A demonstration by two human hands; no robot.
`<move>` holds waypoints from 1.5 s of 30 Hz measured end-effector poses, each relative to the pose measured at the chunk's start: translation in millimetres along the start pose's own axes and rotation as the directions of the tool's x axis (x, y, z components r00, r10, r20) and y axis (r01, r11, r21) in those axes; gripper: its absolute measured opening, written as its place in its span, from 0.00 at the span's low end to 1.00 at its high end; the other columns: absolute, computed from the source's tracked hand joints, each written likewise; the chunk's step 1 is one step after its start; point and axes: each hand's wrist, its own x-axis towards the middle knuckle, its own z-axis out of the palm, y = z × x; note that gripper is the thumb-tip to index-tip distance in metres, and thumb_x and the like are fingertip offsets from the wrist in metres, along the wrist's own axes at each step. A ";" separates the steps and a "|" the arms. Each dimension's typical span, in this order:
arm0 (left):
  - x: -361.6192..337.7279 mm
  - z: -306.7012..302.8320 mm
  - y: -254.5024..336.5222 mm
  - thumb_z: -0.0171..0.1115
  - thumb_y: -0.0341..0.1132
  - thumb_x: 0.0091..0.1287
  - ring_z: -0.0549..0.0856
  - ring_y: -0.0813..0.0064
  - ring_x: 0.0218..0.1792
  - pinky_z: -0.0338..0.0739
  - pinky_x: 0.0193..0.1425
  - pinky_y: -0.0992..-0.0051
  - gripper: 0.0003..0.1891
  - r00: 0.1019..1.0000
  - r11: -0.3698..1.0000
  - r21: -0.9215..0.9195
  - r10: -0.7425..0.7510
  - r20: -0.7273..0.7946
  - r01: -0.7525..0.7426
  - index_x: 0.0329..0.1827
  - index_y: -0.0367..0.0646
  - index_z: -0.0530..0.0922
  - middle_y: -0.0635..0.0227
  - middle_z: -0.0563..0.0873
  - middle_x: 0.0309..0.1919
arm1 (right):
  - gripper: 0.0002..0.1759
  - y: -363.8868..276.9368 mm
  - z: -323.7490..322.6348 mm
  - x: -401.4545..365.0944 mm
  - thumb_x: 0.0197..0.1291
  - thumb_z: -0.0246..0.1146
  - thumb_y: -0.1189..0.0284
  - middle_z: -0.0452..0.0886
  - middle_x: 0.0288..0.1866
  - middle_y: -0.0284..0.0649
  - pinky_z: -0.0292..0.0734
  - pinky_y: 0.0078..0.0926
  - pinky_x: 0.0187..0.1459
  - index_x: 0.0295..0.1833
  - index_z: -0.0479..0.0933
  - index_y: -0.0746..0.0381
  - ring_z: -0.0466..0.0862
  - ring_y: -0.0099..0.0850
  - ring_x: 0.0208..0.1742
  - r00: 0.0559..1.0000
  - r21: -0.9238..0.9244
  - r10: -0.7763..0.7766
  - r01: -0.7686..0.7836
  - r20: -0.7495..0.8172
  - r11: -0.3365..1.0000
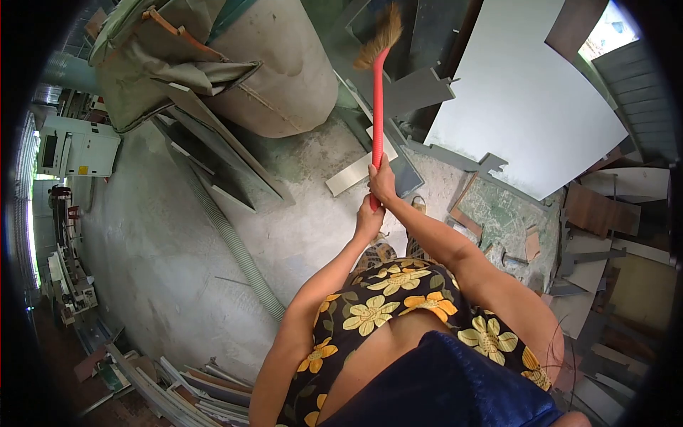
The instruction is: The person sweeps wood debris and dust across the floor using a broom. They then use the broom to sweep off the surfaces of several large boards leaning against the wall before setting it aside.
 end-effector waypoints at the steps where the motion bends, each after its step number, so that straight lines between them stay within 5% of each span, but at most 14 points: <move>1: -13.7 -9.5 8.9 0.54 0.29 0.54 0.81 0.50 0.35 0.74 0.39 0.64 0.15 1.000 1.000 -0.014 0.016 -0.007 -0.016 0.46 0.37 0.68 0.47 0.81 0.32 | 0.31 -14.8 -3.2 -16.3 0.58 0.54 0.70 0.77 0.30 0.55 0.75 0.40 0.28 0.65 0.51 0.61 0.81 0.43 0.26 1.000 0.016 -0.010 0.010 0.001 1.000; 7: -28.1 -0.8 17.8 0.52 0.30 0.57 0.79 0.44 0.43 0.73 0.43 0.56 0.19 0.996 0.991 0.106 -0.075 -0.050 0.080 0.53 0.41 0.63 0.41 0.79 0.38 | 0.29 -50.6 -24.6 -41.8 0.59 0.52 0.72 0.77 0.27 0.53 0.74 0.36 0.23 0.65 0.51 0.58 0.79 0.41 0.20 0.993 0.131 -0.040 0.026 0.110 0.991; 10: 3.7 19.3 -3.1 0.52 0.31 0.55 0.82 0.57 0.27 0.76 0.31 0.65 0.15 0.977 0.966 0.182 -0.199 0.075 0.183 0.45 0.37 0.67 0.51 0.80 0.28 | 0.24 6.0 -18.5 1.3 0.58 0.53 0.71 0.77 0.28 0.52 0.76 0.37 0.23 0.59 0.56 0.62 0.81 0.40 0.22 0.997 -0.006 0.011 -0.011 0.073 1.000; 13: 10.1 2.5 1.5 0.51 0.30 0.53 0.77 0.67 0.16 0.73 0.23 0.67 0.14 0.898 0.958 0.016 -0.274 0.344 0.286 0.43 0.36 0.68 0.59 0.77 0.22 | 0.22 -1.3 -30.4 -9.0 0.57 0.52 0.71 0.77 0.27 0.53 0.77 0.36 0.22 0.56 0.57 0.64 0.82 0.41 0.22 0.973 -0.006 0.221 -0.221 0.070 0.975; 16: -30.7 -24.5 3.2 0.53 0.34 0.52 0.80 0.47 0.37 0.73 0.42 0.61 0.17 0.962 0.985 0.059 -0.173 0.210 0.165 0.44 0.34 0.69 0.46 0.79 0.30 | 0.16 -16.8 -16.0 -47.7 0.58 0.54 0.71 0.74 0.24 0.45 0.77 0.31 0.18 0.49 0.60 0.64 0.78 0.34 0.16 0.986 0.124 0.159 -0.163 0.043 0.979; 22: -62.7 -31.3 14.4 0.52 0.32 0.54 0.79 0.46 0.41 0.72 0.44 0.59 0.19 0.981 0.983 0.023 -0.185 0.059 0.184 0.49 0.34 0.66 0.43 0.79 0.35 | 0.28 -51.1 -15.8 -77.8 0.56 0.52 0.72 0.76 0.25 0.49 0.77 0.33 0.19 0.62 0.51 0.62 0.80 0.38 0.18 0.985 0.139 -0.001 -0.023 0.170 0.990; 23: -49.9 -21.7 12.2 0.52 0.32 0.53 0.79 0.44 0.41 0.72 0.45 0.58 0.21 0.994 0.993 0.048 -0.106 0.007 0.105 0.51 0.34 0.65 0.41 0.79 0.36 | 0.24 -42.7 -11.8 -62.4 0.56 0.52 0.71 0.76 0.24 0.47 0.77 0.33 0.20 0.58 0.57 0.65 0.80 0.38 0.18 0.993 0.132 -0.037 0.021 0.115 0.991; 26: 1.8 -2.4 21.4 0.52 0.33 0.57 0.78 0.72 0.18 0.71 0.23 0.71 0.10 0.974 0.981 -0.054 -0.175 0.146 0.184 0.39 0.37 0.70 0.62 0.78 0.21 | 0.21 -36.5 -22.6 -12.2 0.56 0.55 0.70 0.77 0.22 0.43 0.77 0.30 0.20 0.55 0.66 0.68 0.80 0.31 0.18 0.994 0.105 0.043 -0.054 0.105 0.993; 29: 17.8 -17.3 40.9 0.51 0.34 0.59 0.70 0.82 0.11 0.63 0.12 0.77 0.05 0.916 0.928 -0.241 -0.191 0.352 0.286 0.35 0.43 0.69 0.72 0.72 0.15 | 0.19 -36.5 -25.3 7.5 0.53 0.58 0.66 0.79 0.23 0.45 0.78 0.31 0.22 0.44 0.72 0.71 0.82 0.34 0.21 0.981 0.012 0.187 -0.187 0.052 0.982; 31: -4.5 -38.9 47.3 0.50 0.34 0.59 0.69 0.83 0.09 0.60 0.09 0.79 0.05 0.901 0.895 -0.295 -0.214 0.376 0.336 0.36 0.45 0.68 0.73 0.70 0.13 | 0.21 -14.7 -11.8 0.9 0.50 0.60 0.61 0.80 0.28 0.54 0.78 0.38 0.29 0.40 0.72 0.70 0.83 0.42 0.26 1.000 -0.242 0.016 -0.017 -0.007 0.970; 34: -53.4 -57.9 36.6 0.52 0.31 0.54 0.72 0.78 0.13 0.66 0.16 0.76 0.11 0.956 0.948 -0.255 -0.121 0.266 0.191 0.38 0.35 0.67 0.69 0.72 0.15 | 0.19 -15.5 0.8 -50.0 0.52 0.58 0.69 0.77 0.24 0.46 0.78 0.33 0.23 0.45 0.67 0.70 0.82 0.36 0.21 0.998 0.032 -0.051 0.050 0.037 0.998; 35: -67.1 -61.0 35.0 0.52 0.30 0.54 0.72 0.78 0.14 0.67 0.18 0.76 0.13 0.970 0.938 -0.308 -0.090 0.227 0.159 0.40 0.34 0.66 0.69 0.72 0.16 | 0.22 -45.2 -9.6 -72.2 0.50 0.57 0.70 0.78 0.32 0.49 0.78 0.34 0.27 0.51 0.66 0.66 0.83 0.38 0.25 0.986 0.206 0.028 -0.061 0.161 0.977; 39: -71.4 -58.3 36.3 0.52 0.29 0.58 0.73 0.78 0.16 0.68 0.20 0.77 0.18 0.991 0.961 -0.243 0.132 -0.012 -0.131 0.52 0.35 0.64 0.65 0.74 0.22 | 0.26 -115.9 -26.2 -97.7 0.55 0.54 0.74 0.74 0.24 0.40 0.74 0.25 0.19 0.61 0.60 0.62 0.77 0.27 0.17 0.972 0.417 -0.155 0.069 0.176 0.906; 45: 12.7 -70.8 112.0 0.54 0.34 0.60 0.80 0.66 0.25 0.73 0.30 0.70 0.24 0.714 0.764 0.180 0.644 -0.275 -0.619 0.58 0.32 0.61 0.55 0.78 0.29 | 0.26 -216.5 -48.6 -40.0 0.58 0.54 0.73 0.72 0.23 0.36 0.72 0.22 0.18 0.63 0.57 0.60 0.75 0.24 0.17 0.896 0.543 -0.444 0.367 0.011 0.755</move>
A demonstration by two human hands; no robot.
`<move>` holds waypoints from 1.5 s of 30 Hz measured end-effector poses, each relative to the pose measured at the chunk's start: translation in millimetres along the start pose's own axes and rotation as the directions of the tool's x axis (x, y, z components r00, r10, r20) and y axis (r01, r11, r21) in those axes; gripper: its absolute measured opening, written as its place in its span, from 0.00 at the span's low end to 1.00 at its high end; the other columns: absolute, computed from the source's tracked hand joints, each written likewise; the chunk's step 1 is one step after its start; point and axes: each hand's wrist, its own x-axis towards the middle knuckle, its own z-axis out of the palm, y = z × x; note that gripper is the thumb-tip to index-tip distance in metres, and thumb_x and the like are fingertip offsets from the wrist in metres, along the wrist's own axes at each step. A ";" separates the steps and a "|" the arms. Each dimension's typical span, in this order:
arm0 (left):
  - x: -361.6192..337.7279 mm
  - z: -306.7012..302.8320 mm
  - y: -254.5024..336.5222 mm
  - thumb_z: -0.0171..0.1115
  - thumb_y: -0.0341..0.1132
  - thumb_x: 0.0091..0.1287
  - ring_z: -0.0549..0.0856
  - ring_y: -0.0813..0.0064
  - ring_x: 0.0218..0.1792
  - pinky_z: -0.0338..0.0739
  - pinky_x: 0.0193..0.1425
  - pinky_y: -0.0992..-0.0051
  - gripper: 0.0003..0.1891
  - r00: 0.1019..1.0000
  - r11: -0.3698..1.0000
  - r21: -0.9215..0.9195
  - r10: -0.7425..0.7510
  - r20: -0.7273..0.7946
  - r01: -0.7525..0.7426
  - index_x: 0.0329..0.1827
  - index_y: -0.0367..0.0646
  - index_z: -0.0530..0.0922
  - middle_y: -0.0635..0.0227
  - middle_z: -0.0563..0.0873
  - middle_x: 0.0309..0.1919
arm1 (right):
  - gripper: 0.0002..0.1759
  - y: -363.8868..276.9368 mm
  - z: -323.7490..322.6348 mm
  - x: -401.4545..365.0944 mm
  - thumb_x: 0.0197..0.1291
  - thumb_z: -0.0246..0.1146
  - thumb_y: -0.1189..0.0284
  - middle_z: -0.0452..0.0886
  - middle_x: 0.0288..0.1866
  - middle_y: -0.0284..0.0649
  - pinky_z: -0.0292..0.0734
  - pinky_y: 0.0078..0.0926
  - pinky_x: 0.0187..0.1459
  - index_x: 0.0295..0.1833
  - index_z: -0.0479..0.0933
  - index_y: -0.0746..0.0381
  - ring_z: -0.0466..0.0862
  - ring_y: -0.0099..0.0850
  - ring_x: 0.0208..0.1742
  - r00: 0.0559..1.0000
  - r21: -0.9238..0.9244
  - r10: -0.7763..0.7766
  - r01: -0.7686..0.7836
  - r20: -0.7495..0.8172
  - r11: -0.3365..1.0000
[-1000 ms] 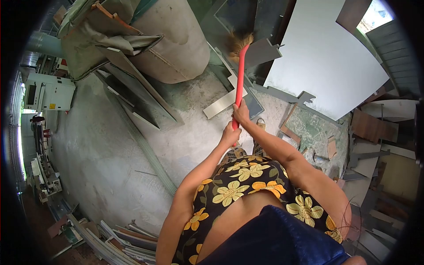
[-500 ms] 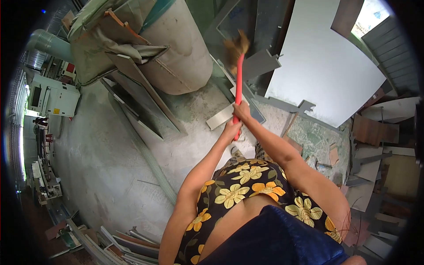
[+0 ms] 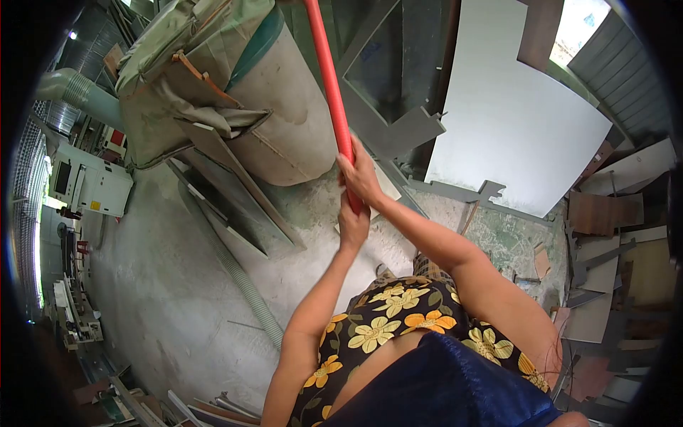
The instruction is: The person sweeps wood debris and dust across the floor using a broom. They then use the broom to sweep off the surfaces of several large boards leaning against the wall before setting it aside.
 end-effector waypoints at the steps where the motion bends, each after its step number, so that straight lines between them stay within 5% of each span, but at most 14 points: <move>1: 28.6 -0.3 12.8 0.55 0.35 0.60 0.81 0.62 0.27 0.74 0.33 0.67 0.24 0.999 0.999 0.020 0.039 -0.025 -0.038 0.56 0.32 0.62 0.53 0.79 0.30 | 0.26 -13.1 0.2 21.4 0.58 0.54 0.72 0.72 0.23 0.36 0.72 0.22 0.18 0.63 0.58 0.60 0.75 0.24 0.17 0.999 0.004 -0.050 0.050 0.007 0.999; 3: 73.1 8.8 14.7 0.56 0.37 0.60 0.82 0.56 0.33 0.74 0.38 0.65 0.22 0.972 0.971 -0.090 -0.212 0.099 0.221 0.52 0.33 0.64 0.50 0.80 0.33 | 0.24 -30.2 -5.0 64.0 0.59 0.53 0.72 0.72 0.23 0.36 0.72 0.23 0.18 0.61 0.59 0.60 0.75 0.24 0.17 0.998 -0.031 -0.066 0.066 -0.005 0.997; 6: 125.5 30.6 16.7 0.57 0.41 0.60 0.80 0.63 0.21 0.72 0.27 0.65 0.19 0.989 0.985 0.101 -0.145 0.019 0.143 0.45 0.35 0.67 0.54 0.79 0.23 | 0.09 -40.5 -15.6 115.3 0.59 0.52 0.72 0.70 0.21 0.33 0.69 0.20 0.16 0.44 0.64 0.63 0.72 0.21 0.16 0.999 0.036 -0.024 0.025 -0.033 0.999; 12: 117.7 1.6 35.4 0.53 0.35 0.57 0.71 0.81 0.12 0.64 0.14 0.77 0.07 0.755 0.778 -0.191 -0.469 0.457 0.599 0.30 0.41 0.70 0.72 0.72 0.14 | 0.06 26.2 -25.4 114.0 0.57 0.53 0.72 0.70 0.18 0.35 0.70 0.24 0.17 0.38 0.67 0.63 0.73 0.24 0.16 0.976 -0.089 0.137 -0.154 -0.169 0.984; 16: 101.5 -2.7 64.5 0.54 0.34 0.54 0.77 0.73 0.17 0.71 0.22 0.73 0.15 0.873 0.853 -0.233 -0.402 0.275 0.467 0.42 0.33 0.70 0.60 0.77 0.22 | 0.07 -43.7 -14.2 77.4 0.60 0.52 0.70 0.67 0.19 0.31 0.68 0.21 0.17 0.41 0.65 0.62 0.70 0.20 0.16 0.981 0.146 0.195 -0.191 -0.015 0.971; 20: 147.6 5.0 91.9 0.55 0.32 0.55 0.80 0.59 0.27 0.73 0.35 0.65 0.18 0.984 0.972 -0.172 -0.144 0.102 0.160 0.47 0.30 0.69 0.51 0.79 0.28 | 0.08 -102.1 -19.3 121.9 0.58 0.52 0.72 0.69 0.18 0.34 0.69 0.24 0.17 0.40 0.63 0.64 0.72 0.24 0.15 0.976 0.071 -0.217 0.215 0.018 0.974; 23: 210.1 20.8 116.2 0.53 0.30 0.55 0.71 0.77 0.14 0.65 0.19 0.73 0.14 0.988 0.968 -0.201 0.145 -0.045 -0.151 0.42 0.30 0.70 0.65 0.73 0.17 | 0.07 -170.4 -27.5 163.7 0.60 0.51 0.71 0.69 0.19 0.33 0.68 0.21 0.17 0.38 0.65 0.63 0.72 0.22 0.16 0.918 0.020 -0.397 0.397 0.003 0.918; 27: 290.6 32.4 193.0 0.56 0.31 0.55 0.72 0.76 0.14 0.65 0.19 0.74 0.11 0.963 0.934 -0.236 0.261 -0.068 -0.269 0.35 0.31 0.71 0.66 0.74 0.15 | 0.09 -254.2 -50.5 242.1 0.55 0.55 0.71 0.72 0.18 0.41 0.71 0.31 0.19 0.35 0.66 0.67 0.75 0.30 0.16 0.765 -0.079 -0.641 0.636 -0.063 0.767; 30: 360.6 56.5 232.0 0.57 0.34 0.55 0.73 0.77 0.14 0.66 0.19 0.74 0.12 0.934 0.911 -0.212 0.339 -0.109 -0.355 0.35 0.32 0.71 0.67 0.74 0.15 | 0.10 -318.1 -75.1 299.8 0.54 0.56 0.71 0.75 0.20 0.43 0.72 0.31 0.20 0.34 0.68 0.69 0.78 0.31 0.19 0.768 -0.037 -0.640 0.639 -0.028 0.768; 34: 453.7 96.4 280.1 0.56 0.38 0.54 0.77 0.75 0.17 0.70 0.21 0.75 0.15 0.938 0.935 -0.110 0.325 -0.118 -0.338 0.32 0.32 0.73 0.64 0.77 0.17 | 0.13 -384.6 -114.2 396.0 0.55 0.59 0.69 0.76 0.22 0.42 0.73 0.30 0.19 0.32 0.70 0.71 0.79 0.30 0.20 0.807 -0.028 -0.590 0.589 -0.008 0.807; 37: 493.2 121.0 297.6 0.55 0.41 0.53 0.78 0.74 0.19 0.71 0.24 0.75 0.15 0.985 0.980 0.099 0.172 0.031 -0.174 0.30 0.35 0.75 0.63 0.78 0.19 | 0.13 -395.3 -143.5 405.3 0.56 0.58 0.70 0.73 0.19 0.40 0.72 0.31 0.16 0.28 0.68 0.68 0.76 0.30 0.18 0.893 0.211 -0.446 0.423 0.069 0.881; 40: 473.6 111.9 290.9 0.54 0.40 0.53 0.76 0.75 0.18 0.69 0.22 0.74 0.13 0.944 0.975 0.209 0.003 0.330 -0.077 0.30 0.37 0.74 0.66 0.77 0.18 | 0.10 -355.4 -148.5 404.1 0.58 0.55 0.73 0.72 0.17 0.40 0.72 0.31 0.17 0.29 0.66 0.68 0.75 0.31 0.16 0.928 0.198 -0.355 0.371 -0.111 0.907; 42: 431.5 88.9 279.5 0.53 0.38 0.55 0.72 0.80 0.15 0.64 0.19 0.77 0.09 0.898 1.000 0.024 -0.007 0.439 -0.004 0.31 0.40 0.72 0.71 0.73 0.16 | 0.08 -325.0 -143.4 355.6 0.58 0.53 0.74 0.71 0.17 0.40 0.73 0.31 0.17 0.34 0.64 0.68 0.75 0.31 0.16 0.960 0.277 -0.271 0.278 -0.065 0.920; 45: 363.8 70.6 274.1 0.53 0.36 0.57 0.69 0.84 0.12 0.60 0.15 0.80 0.11 0.961 0.988 -0.144 -0.008 0.276 0.050 0.39 0.40 0.72 0.73 0.72 0.16 | 0.09 -301.3 -123.9 307.2 0.61 0.52 0.73 0.68 0.23 0.38 0.74 0.27 0.20 0.42 0.61 0.64 0.74 0.27 0.20 0.956 0.378 -0.294 0.263 0.024 0.888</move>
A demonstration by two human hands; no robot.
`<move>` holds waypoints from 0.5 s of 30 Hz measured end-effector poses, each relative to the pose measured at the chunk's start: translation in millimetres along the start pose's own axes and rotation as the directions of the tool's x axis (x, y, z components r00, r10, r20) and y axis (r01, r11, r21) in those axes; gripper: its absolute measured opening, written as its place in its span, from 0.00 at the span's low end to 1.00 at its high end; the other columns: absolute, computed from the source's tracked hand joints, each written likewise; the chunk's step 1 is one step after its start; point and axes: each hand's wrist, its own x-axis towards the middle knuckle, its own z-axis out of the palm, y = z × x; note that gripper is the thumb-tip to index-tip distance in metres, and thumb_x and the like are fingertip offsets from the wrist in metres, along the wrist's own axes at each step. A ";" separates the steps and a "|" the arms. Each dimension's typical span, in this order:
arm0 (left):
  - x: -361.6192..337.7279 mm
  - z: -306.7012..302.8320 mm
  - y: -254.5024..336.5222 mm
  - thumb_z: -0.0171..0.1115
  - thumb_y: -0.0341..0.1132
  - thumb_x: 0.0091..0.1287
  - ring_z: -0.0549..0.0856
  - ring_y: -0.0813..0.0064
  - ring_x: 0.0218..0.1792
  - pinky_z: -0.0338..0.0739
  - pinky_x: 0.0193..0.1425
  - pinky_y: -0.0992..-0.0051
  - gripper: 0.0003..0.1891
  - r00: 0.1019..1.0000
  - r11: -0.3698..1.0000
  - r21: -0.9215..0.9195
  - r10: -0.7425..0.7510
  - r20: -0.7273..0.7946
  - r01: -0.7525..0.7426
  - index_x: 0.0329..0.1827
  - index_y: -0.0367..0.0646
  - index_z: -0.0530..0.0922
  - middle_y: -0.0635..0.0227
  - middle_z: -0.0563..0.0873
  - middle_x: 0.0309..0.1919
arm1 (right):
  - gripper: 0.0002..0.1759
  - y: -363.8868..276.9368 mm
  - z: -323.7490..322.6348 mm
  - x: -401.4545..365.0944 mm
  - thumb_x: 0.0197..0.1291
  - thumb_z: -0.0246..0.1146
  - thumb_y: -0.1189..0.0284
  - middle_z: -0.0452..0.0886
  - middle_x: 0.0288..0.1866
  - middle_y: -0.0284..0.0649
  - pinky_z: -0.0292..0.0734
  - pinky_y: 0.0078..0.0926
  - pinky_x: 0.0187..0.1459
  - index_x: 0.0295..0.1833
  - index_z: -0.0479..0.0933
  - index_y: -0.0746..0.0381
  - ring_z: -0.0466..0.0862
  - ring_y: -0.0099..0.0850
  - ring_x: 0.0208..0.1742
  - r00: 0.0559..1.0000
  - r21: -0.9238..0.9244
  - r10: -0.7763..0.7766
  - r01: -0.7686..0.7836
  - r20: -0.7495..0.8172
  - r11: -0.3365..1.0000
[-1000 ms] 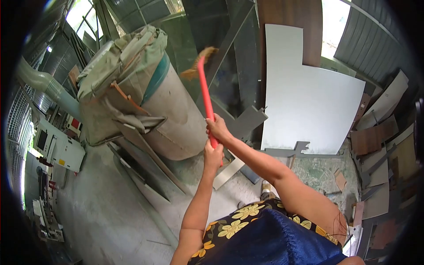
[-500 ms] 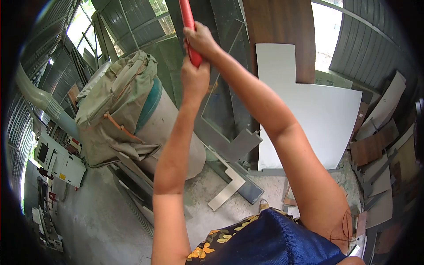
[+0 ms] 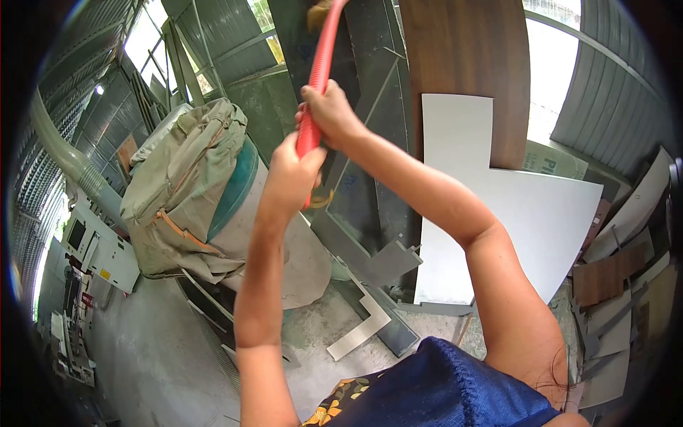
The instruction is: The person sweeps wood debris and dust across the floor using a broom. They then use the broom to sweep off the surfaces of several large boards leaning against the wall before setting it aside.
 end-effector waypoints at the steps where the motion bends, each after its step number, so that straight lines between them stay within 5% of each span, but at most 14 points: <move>1: -0.8 0.2 -5.1 0.52 0.36 0.57 0.69 0.84 0.13 0.60 0.16 0.80 0.10 0.998 0.999 -0.031 0.034 -0.047 -0.035 0.39 0.40 0.72 0.73 0.71 0.16 | 0.10 1.9 5.1 4.5 0.61 0.52 0.73 0.68 0.24 0.38 0.74 0.27 0.21 0.43 0.59 0.64 0.74 0.26 0.21 0.996 0.013 -0.066 0.065 0.068 0.998; 3: 6.3 0.5 -6.2 0.52 0.36 0.59 0.69 0.84 0.13 0.60 0.16 0.80 0.10 0.988 0.995 -0.037 0.086 -0.132 -0.091 0.38 0.40 0.72 0.74 0.71 0.16 | 0.10 -8.2 17.1 13.5 0.61 0.53 0.72 0.68 0.25 0.37 0.74 0.25 0.22 0.42 0.59 0.63 0.73 0.25 0.21 0.968 0.010 -0.196 0.197 0.156 0.980; 4: 19.3 -0.1 4.6 0.51 0.37 0.59 0.69 0.83 0.13 0.60 0.16 0.80 0.10 0.979 0.993 -0.008 0.112 -0.172 -0.115 0.38 0.40 0.72 0.73 0.71 0.17 | 0.19 -20.8 17.7 26.9 0.61 0.53 0.65 0.74 0.31 0.44 0.77 0.29 0.33 0.50 0.62 0.69 0.78 0.31 0.29 0.939 -0.170 -0.265 0.305 0.221 0.937; 6: 58.4 -7.2 25.9 0.49 0.39 0.61 0.70 0.81 0.15 0.62 0.17 0.77 0.11 0.948 0.976 0.125 0.204 -0.244 -0.178 0.36 0.40 0.72 0.72 0.72 0.17 | 0.25 -47.0 18.7 44.7 0.59 0.54 0.60 0.72 0.40 0.55 0.76 0.36 0.33 0.51 0.60 0.70 0.78 0.45 0.31 0.922 -0.456 -0.350 0.387 0.167 0.801; 7: 92.0 -16.0 28.7 0.54 0.36 0.56 0.73 0.77 0.15 0.66 0.19 0.73 0.10 0.913 0.966 0.136 0.252 -0.322 -0.219 0.32 0.36 0.72 0.67 0.74 0.15 | 0.32 -52.2 16.9 46.8 0.58 0.53 0.53 0.71 0.42 0.62 0.73 0.39 0.43 0.53 0.61 0.73 0.76 0.51 0.43 0.923 -0.525 -0.366 0.372 0.121 0.766; 10: 183.1 -47.2 54.9 0.52 0.49 0.60 0.77 0.72 0.16 0.70 0.18 0.71 0.21 0.883 0.938 0.282 0.299 -0.361 -0.202 0.35 0.35 0.74 0.64 0.77 0.16 | 0.36 -52.3 -16.6 39.1 0.58 0.53 0.52 0.71 0.48 0.59 0.69 0.39 0.51 0.60 0.61 0.71 0.73 0.49 0.49 0.851 -0.554 -0.436 0.523 0.293 0.648; 12: 237.9 -71.1 61.1 0.49 0.55 0.61 0.78 0.71 0.16 0.71 0.18 0.69 0.26 0.892 0.929 0.324 0.292 -0.345 -0.179 0.36 0.34 0.74 0.64 0.78 0.17 | 0.34 -42.2 -50.9 12.8 0.57 0.55 0.53 0.72 0.48 0.54 0.70 0.36 0.50 0.61 0.63 0.68 0.75 0.45 0.48 0.857 -0.559 -0.383 0.515 0.344 0.650; 15: 258.9 -67.6 59.9 0.45 0.54 0.63 0.74 0.76 0.15 0.68 0.19 0.73 0.23 0.923 0.937 0.348 0.114 -0.368 0.023 0.31 0.39 0.74 0.67 0.76 0.16 | 0.29 -33.2 -107.9 -32.6 0.58 0.56 0.58 0.73 0.49 0.52 0.73 0.29 0.45 0.60 0.65 0.66 0.78 0.36 0.44 0.947 -0.617 -0.135 0.293 0.291 0.731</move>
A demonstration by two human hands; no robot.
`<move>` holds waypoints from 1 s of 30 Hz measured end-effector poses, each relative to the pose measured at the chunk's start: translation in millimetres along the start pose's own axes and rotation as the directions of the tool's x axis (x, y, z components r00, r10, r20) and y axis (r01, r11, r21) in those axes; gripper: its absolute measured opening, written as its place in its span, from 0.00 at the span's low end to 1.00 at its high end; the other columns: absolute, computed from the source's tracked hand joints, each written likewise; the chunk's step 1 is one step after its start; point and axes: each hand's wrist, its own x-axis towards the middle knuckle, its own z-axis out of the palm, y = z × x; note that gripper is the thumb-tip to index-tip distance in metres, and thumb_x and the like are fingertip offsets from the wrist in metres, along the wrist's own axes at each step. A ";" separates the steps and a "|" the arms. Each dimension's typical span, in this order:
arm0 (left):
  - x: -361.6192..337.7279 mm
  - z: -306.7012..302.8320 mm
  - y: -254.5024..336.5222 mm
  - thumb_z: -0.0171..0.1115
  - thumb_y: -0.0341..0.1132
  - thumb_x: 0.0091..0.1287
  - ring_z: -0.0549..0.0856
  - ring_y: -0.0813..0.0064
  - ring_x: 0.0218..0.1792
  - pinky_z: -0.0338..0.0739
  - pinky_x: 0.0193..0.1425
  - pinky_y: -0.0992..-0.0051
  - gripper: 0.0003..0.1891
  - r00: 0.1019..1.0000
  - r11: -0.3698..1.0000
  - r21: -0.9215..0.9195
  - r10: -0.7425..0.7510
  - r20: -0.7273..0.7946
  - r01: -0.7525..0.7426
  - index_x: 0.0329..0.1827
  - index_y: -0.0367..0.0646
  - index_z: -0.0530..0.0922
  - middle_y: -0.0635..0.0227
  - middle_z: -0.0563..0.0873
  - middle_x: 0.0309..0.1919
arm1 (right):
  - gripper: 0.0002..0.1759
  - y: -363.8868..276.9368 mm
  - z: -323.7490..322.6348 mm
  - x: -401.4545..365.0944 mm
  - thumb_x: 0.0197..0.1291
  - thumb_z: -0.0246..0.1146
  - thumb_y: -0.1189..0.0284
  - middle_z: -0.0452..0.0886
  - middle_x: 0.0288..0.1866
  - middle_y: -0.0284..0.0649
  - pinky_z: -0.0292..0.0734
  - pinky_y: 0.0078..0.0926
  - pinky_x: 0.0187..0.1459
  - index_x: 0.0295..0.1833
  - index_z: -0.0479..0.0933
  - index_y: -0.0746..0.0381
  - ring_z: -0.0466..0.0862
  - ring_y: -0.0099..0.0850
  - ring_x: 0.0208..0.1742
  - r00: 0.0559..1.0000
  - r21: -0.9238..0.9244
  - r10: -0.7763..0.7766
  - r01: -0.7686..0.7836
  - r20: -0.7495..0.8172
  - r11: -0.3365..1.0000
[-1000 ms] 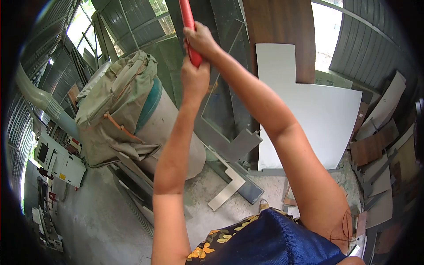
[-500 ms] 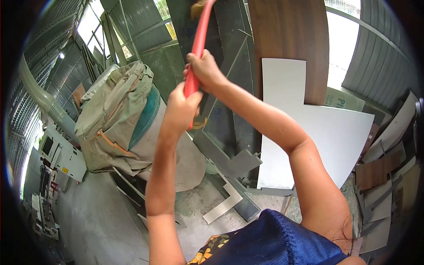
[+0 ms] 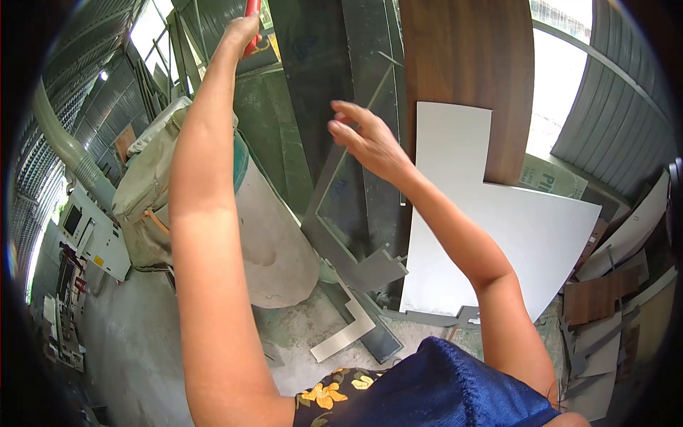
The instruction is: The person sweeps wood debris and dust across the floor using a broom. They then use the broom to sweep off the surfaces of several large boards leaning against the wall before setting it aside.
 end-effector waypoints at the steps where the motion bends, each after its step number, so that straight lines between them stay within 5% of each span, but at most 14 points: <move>1: -2.1 5.5 -12.7 0.45 0.54 0.62 0.74 0.75 0.15 0.68 0.19 0.71 0.24 0.998 0.997 0.076 -0.004 0.059 -0.001 0.30 0.39 0.74 0.67 0.76 0.16 | 0.28 10.0 -11.2 -17.8 0.59 0.56 0.60 0.74 0.48 0.50 0.74 0.27 0.43 0.60 0.65 0.66 0.79 0.32 0.42 0.998 -0.011 0.058 -0.058 0.038 0.998; 5: -61.0 47.8 -114.9 0.45 0.51 0.62 0.77 0.69 0.13 0.70 0.18 0.66 0.22 0.959 0.981 0.185 -0.007 0.284 -0.048 0.28 0.37 0.73 0.64 0.78 0.16 | 0.24 37.0 -45.2 -78.2 0.61 0.55 0.64 0.77 0.45 0.43 0.75 0.21 0.37 0.59 0.66 0.67 0.79 0.24 0.36 0.929 0.101 0.370 -0.369 0.012 0.924; 6: -89.1 61.2 -155.7 0.50 0.49 0.62 0.82 0.61 0.23 0.75 0.28 0.64 0.19 0.983 0.989 0.145 -0.060 0.172 0.035 0.35 0.38 0.74 0.57 0.81 0.21 | 0.24 42.9 -49.8 -92.5 0.61 0.55 0.64 0.77 0.45 0.43 0.75 0.21 0.36 0.59 0.66 0.66 0.79 0.24 0.36 0.910 0.105 0.414 -0.412 0.004 0.905; 7: -123.0 69.1 -195.6 0.51 0.49 0.61 0.82 0.51 0.35 0.74 0.38 0.59 0.19 0.998 0.957 0.284 0.047 0.034 -0.054 0.39 0.40 0.72 0.50 0.82 0.31 | 0.24 47.8 -52.9 -105.4 0.61 0.55 0.64 0.77 0.46 0.42 0.75 0.21 0.36 0.59 0.66 0.66 0.79 0.24 0.36 0.891 0.110 0.454 -0.451 -0.003 0.886; 8: -169.1 62.6 -209.3 0.50 0.49 0.62 0.79 0.46 0.42 0.72 0.43 0.55 0.19 0.992 0.952 0.302 -0.085 0.093 0.053 0.43 0.41 0.71 0.46 0.80 0.37 | 0.24 52.2 -54.4 -116.2 0.62 0.55 0.64 0.77 0.47 0.42 0.75 0.20 0.36 0.59 0.66 0.66 0.79 0.23 0.36 0.871 0.116 0.492 -0.487 -0.011 0.865; 10: -250.4 49.2 -258.0 0.48 0.48 0.63 0.81 0.49 0.37 0.73 0.40 0.57 0.18 0.962 0.961 0.242 -0.186 0.198 0.136 0.43 0.41 0.70 0.48 0.81 0.31 | 0.23 59.7 -50.7 -140.6 0.63 0.54 0.62 0.76 0.47 0.42 0.75 0.20 0.37 0.60 0.67 0.63 0.79 0.21 0.35 0.847 0.096 0.532 -0.531 0.010 0.842; 13: -364.1 24.2 -309.0 0.51 0.47 0.63 0.79 0.67 0.16 0.72 0.21 0.68 0.17 0.918 0.960 0.091 -0.280 0.279 0.265 0.38 0.39 0.71 0.59 0.77 0.18 | 0.23 63.8 -28.1 -168.2 0.62 0.54 0.63 0.77 0.47 0.43 0.75 0.19 0.35 0.59 0.67 0.65 0.79 0.21 0.35 0.806 0.083 0.590 -0.592 0.042 0.802; 17: -445.2 -10.7 -301.1 0.51 0.43 0.66 0.70 0.81 0.09 0.64 0.12 0.77 0.12 0.784 0.774 -0.235 -0.474 0.401 0.588 0.38 0.41 0.71 0.71 0.71 0.11 | 0.22 61.6 20.8 -194.8 0.61 0.55 0.65 0.78 0.46 0.44 0.75 0.18 0.33 0.57 0.68 0.66 0.79 0.22 0.34 0.768 0.068 0.627 -0.638 0.132 0.767; 20: -454.2 -43.2 -270.4 0.50 0.42 0.67 0.67 0.84 0.09 0.59 0.11 0.81 0.11 0.759 0.675 -0.366 -0.485 0.434 0.640 0.38 0.42 0.71 0.74 0.69 0.11 | 0.22 60.5 68.2 -210.6 0.61 0.56 0.65 0.78 0.46 0.44 0.76 0.19 0.33 0.57 0.68 0.67 0.80 0.23 0.35 0.755 0.070 0.616 -0.643 0.223 0.763; 23: -459.4 -66.3 -250.5 0.50 0.41 0.67 0.67 0.85 0.09 0.60 0.11 0.82 0.11 0.795 0.699 -0.396 -0.440 0.418 0.595 0.38 0.41 0.70 0.74 0.68 0.11 | 0.22 31.3 108.5 -213.2 0.60 0.56 0.65 0.78 0.45 0.42 0.76 0.20 0.32 0.57 0.69 0.64 0.80 0.23 0.35 0.751 0.116 0.585 -0.639 0.308 0.760; 28: -430.1 -69.0 -186.6 0.49 0.38 0.67 0.67 0.84 0.11 0.59 0.14 0.80 0.11 0.935 0.867 -0.390 -0.205 0.288 0.310 0.37 0.38 0.69 0.73 0.68 0.13 | 0.29 -13.6 132.5 -175.5 0.61 0.57 0.59 0.77 0.45 0.38 0.74 0.19 0.35 0.62 0.63 0.66 0.77 0.20 0.40 0.871 0.188 0.401 -0.460 0.282 0.868; 30: -408.1 -56.3 -155.7 0.49 0.39 0.67 0.66 0.86 0.12 0.58 0.15 0.81 0.11 0.962 0.879 -0.426 -0.111 0.249 0.212 0.40 0.38 0.70 0.73 0.69 0.14 | 0.33 -20.8 134.1 -138.2 0.60 0.57 0.58 0.77 0.46 0.41 0.74 0.20 0.38 0.63 0.59 0.69 0.77 0.22 0.43 0.964 0.142 0.238 -0.254 0.119 0.957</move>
